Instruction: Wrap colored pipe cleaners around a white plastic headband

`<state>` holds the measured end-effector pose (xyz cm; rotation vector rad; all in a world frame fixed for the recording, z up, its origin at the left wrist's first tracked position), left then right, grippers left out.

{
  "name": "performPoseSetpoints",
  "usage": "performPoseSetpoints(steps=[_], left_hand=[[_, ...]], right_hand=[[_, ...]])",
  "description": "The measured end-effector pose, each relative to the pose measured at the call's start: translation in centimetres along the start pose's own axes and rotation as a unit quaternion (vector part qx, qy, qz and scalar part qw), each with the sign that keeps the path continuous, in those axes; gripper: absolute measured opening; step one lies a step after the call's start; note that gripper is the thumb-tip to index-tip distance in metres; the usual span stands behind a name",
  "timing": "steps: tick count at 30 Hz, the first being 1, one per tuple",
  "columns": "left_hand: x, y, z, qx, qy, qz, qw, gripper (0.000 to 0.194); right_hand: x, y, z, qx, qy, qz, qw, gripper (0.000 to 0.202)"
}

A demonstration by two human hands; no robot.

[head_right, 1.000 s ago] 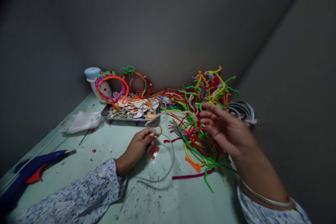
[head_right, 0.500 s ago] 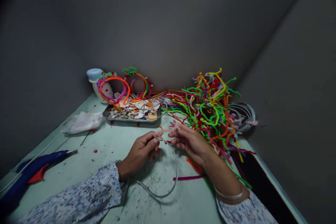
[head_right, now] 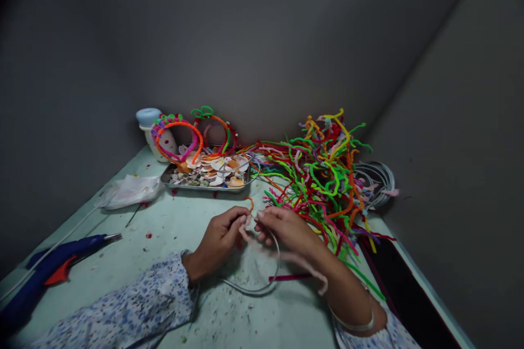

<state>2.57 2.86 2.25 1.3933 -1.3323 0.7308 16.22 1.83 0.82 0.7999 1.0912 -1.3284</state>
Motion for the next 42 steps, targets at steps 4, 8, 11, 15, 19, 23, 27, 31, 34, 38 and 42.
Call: performPoseSetpoints(steps=[4,8,11,15,19,23,27,31,34,38,42], left_hand=[[1.1,-0.5,0.6,-0.022,-0.055,-0.061,0.996,0.024],[1.5,-0.7,0.9,-0.031,-0.092,-0.092,0.991,0.023],[1.6,-0.8,1.0,-0.037,-0.111,-0.11,0.987,0.023],[1.6,-0.9,1.1,-0.048,-0.118,-0.131,0.983,0.022],[1.6,-1.1,1.2,-0.051,-0.114,-0.14,0.982,0.023],[1.7,-1.1,1.2,-0.052,-0.11,-0.138,0.983,0.023],[1.7,-1.1,1.2,-0.055,-0.109,-0.134,0.984,0.023],[1.7,-1.1,1.1,-0.051,-0.1,-0.126,0.986,0.024],[1.6,-1.1,1.1,-0.052,-0.09,-0.132,0.986,0.023],[1.4,-1.1,1.1,-0.057,-0.081,-0.139,0.985,0.022],[1.2,-1.1,1.0,-0.058,-0.07,-0.139,0.986,0.022]], right_hand=[[-0.7,-0.4,0.3,0.01,0.025,0.02,0.999,0.03],[-1.1,-0.6,0.8,-0.002,0.027,0.038,0.999,0.026],[-1.1,-0.6,0.9,-0.002,0.028,0.062,0.998,0.02],[-1.1,-0.4,0.8,0.006,0.026,0.103,0.994,0.015],[-1.2,-0.2,0.7,0.024,0.037,0.153,0.987,0.013],[-1.6,-0.1,0.8,0.038,0.069,0.196,0.978,0.013],[-2.1,-0.1,1.0,0.049,0.107,0.259,0.959,0.008],[-2.7,-0.2,1.2,0.067,0.158,0.324,0.93,0.007],[-2.9,-0.2,1.3,0.082,0.189,0.379,0.902,0.011],[-2.9,-0.4,1.4,0.093,0.217,0.439,0.867,0.014],[-3.3,-0.8,1.7,0.1,0.261,0.495,0.823,0.012]])
Point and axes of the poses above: each hand's wrist, its own z-axis away from the middle knuckle, its own y-axis out of the back of the hand, x = y × z, the point moved 7 cm from there along -z, towards the middle knuckle, and after that the axes turned 8 degrees about x, right-handed, at the moved point
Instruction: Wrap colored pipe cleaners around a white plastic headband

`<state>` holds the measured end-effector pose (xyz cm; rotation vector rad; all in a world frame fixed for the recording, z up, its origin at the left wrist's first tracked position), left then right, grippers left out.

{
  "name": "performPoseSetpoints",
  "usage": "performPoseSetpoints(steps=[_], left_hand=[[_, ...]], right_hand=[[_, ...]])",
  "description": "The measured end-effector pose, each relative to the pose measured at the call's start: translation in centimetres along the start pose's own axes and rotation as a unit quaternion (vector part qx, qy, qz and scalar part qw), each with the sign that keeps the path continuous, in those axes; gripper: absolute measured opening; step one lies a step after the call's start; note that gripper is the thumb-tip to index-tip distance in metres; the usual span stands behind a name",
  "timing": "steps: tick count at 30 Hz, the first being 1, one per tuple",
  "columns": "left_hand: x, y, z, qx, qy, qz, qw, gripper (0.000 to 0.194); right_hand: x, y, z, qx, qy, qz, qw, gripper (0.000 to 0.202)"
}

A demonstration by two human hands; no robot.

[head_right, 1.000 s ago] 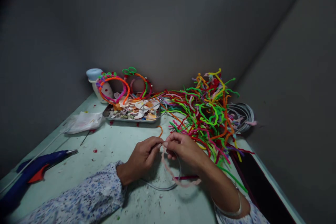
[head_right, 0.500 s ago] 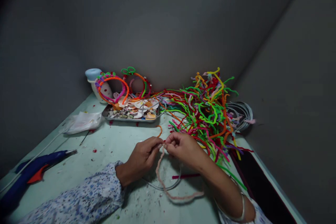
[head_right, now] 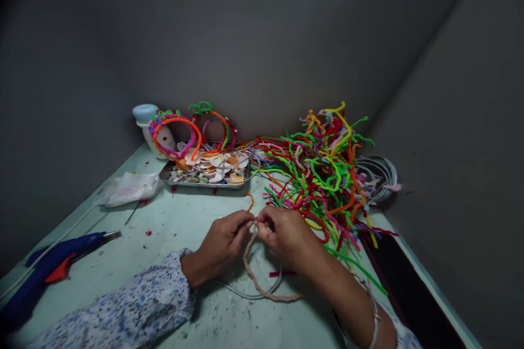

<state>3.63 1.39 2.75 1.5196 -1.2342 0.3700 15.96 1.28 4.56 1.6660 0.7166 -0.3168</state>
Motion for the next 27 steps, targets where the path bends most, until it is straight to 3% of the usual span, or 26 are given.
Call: performPoseSetpoints(steps=[16,23,27], left_hand=[[-0.24,0.01,-0.03,0.004,0.001,-0.022,1.0,0.021],[0.0,0.11,0.01,0.001,-0.009,-0.035,0.999,0.016],[-0.04,0.22,0.0,0.003,-0.006,-0.026,1.0,0.016]], right_hand=[[-0.89,-0.76,0.66,0.02,0.106,0.146,0.983,0.016],[-1.0,-0.67,0.65,0.01,0.095,0.131,0.987,0.016],[-0.63,-0.33,0.29,0.007,0.064,0.061,0.996,0.013]])
Point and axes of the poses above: each hand's wrist, its own z-axis away from the middle knuckle, its own y-axis out of the back of the hand, x = y × z, the point moved 7 cm from there along -z, towards the middle knuckle, and after that the axes turned 8 degrees about x, right-handed, at the moved point
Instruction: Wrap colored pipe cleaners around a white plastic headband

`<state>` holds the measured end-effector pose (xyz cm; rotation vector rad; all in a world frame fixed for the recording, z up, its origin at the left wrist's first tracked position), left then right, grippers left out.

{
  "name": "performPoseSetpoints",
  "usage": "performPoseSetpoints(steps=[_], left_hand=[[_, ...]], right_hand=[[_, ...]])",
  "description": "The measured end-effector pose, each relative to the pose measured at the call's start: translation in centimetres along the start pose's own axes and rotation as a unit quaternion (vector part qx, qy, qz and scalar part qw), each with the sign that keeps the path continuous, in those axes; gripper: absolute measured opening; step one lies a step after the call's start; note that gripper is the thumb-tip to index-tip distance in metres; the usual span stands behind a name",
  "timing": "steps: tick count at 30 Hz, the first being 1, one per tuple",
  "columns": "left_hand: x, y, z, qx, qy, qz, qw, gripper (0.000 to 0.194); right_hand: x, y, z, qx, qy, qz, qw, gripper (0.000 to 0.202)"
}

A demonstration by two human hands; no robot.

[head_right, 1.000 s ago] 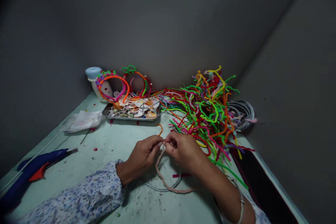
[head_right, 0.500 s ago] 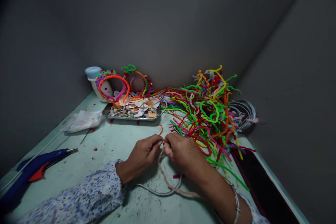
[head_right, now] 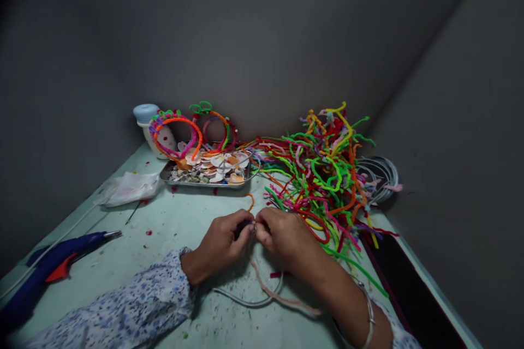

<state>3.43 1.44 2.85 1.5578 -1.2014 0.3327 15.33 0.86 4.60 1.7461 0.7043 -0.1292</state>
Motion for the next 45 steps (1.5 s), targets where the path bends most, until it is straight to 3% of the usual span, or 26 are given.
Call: performPoseSetpoints(steps=[2,4,6,8,11,14,17,23,25,35,45], left_hand=[[0.0,0.1,-0.1,0.0,0.005,0.014,1.0,0.015],[-0.2,0.1,-0.2,-0.003,0.018,0.041,0.999,0.015],[-0.6,0.0,-0.4,-0.003,0.041,0.084,0.996,0.015],[-1.3,-0.1,-0.6,-0.001,0.079,0.139,0.987,0.013],[-2.6,-0.7,-0.6,-0.007,0.147,0.229,0.962,0.016],[-3.3,-1.2,-0.6,-0.002,0.179,0.279,0.944,0.021],[-3.5,-1.1,-0.6,0.015,0.171,0.263,0.95,0.02],[-3.2,-0.6,-0.6,0.037,0.136,0.191,0.971,0.017],[-3.1,-0.5,-0.5,0.043,0.131,0.191,0.972,0.019],[-2.2,0.5,-0.7,0.072,0.094,0.148,0.982,0.017],[-2.8,0.2,-0.6,0.06,0.148,0.18,0.971,0.019]], right_hand=[[0.6,0.0,-0.2,-0.019,-0.037,-0.089,0.995,0.013],[1.6,-0.7,-0.3,-0.063,-0.103,-0.232,0.965,0.02],[2.8,-1.8,-0.1,-0.102,-0.198,-0.405,0.887,0.027],[4.0,-2.6,0.0,-0.097,-0.254,-0.51,0.816,0.027],[4.9,-3.6,0.2,-0.104,-0.274,-0.55,0.782,0.027],[4.5,-4.4,0.3,-0.127,-0.259,-0.548,0.785,0.029],[3.7,-4.7,0.4,-0.13,-0.249,-0.546,0.79,0.032],[2.7,-4.3,0.1,-0.115,-0.216,-0.461,0.853,0.029],[2.5,-4.2,0.0,-0.115,-0.211,-0.448,0.861,0.03],[2.9,-4.6,0.3,-0.118,-0.203,-0.439,0.867,0.034],[2.9,-4.4,0.0,-0.101,-0.211,-0.437,0.868,0.037]])
Point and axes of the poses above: each hand's wrist, its own z-axis away from the middle knuckle, its own y-axis out of the back of the hand, x = y × z, the point moved 7 cm from there along -z, towards the middle knuckle, and after that the axes turned 8 degrees about x, right-handed, at the moved point
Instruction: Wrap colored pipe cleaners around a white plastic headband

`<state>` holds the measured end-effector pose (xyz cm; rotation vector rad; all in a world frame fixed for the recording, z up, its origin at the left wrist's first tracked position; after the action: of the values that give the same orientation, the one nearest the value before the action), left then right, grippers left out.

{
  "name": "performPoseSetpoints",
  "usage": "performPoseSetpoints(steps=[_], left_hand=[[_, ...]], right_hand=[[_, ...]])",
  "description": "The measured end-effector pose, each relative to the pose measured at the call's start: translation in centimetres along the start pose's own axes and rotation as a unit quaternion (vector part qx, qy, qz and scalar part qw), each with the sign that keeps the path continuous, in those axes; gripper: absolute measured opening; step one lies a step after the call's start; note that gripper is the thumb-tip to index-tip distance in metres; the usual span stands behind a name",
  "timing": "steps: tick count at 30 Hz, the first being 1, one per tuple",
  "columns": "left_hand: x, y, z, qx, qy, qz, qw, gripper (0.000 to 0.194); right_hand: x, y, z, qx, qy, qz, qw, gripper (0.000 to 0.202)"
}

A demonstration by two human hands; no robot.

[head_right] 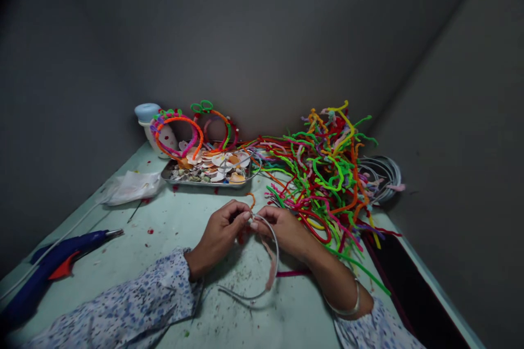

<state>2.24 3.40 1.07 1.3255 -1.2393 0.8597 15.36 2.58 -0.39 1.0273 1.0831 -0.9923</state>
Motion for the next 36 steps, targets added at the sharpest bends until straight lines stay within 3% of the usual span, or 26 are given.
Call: performPoseSetpoints(steps=[12,20,28,36], left_hand=[[-1.0,-0.5,0.0,-0.021,0.074,0.083,0.994,0.023],[-2.0,-1.0,-0.1,-0.029,0.113,0.135,0.984,0.027],[-2.2,-1.3,-0.1,-0.041,0.114,0.157,0.98,0.029],[-2.5,-1.7,0.0,-0.058,0.166,0.201,0.964,0.031]], right_hand=[[0.4,0.8,-0.5,0.044,0.032,0.039,0.998,0.036],[-1.9,0.6,0.3,0.08,0.087,0.062,0.991,0.029],[-1.9,1.0,0.0,0.118,0.161,0.115,0.973,0.016],[-2.8,0.8,0.6,0.119,0.223,0.186,0.95,0.014]])
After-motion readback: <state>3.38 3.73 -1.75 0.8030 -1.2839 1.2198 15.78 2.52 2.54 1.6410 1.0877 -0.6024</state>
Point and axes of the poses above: each hand's wrist, its own z-axis away from the middle knuckle, its own y-axis out of the back of the hand, x = y × z, the point moved 7 cm from there along -z, towards the middle knuckle, and after that the axes turned 8 degrees about x, right-handed, at the moved point
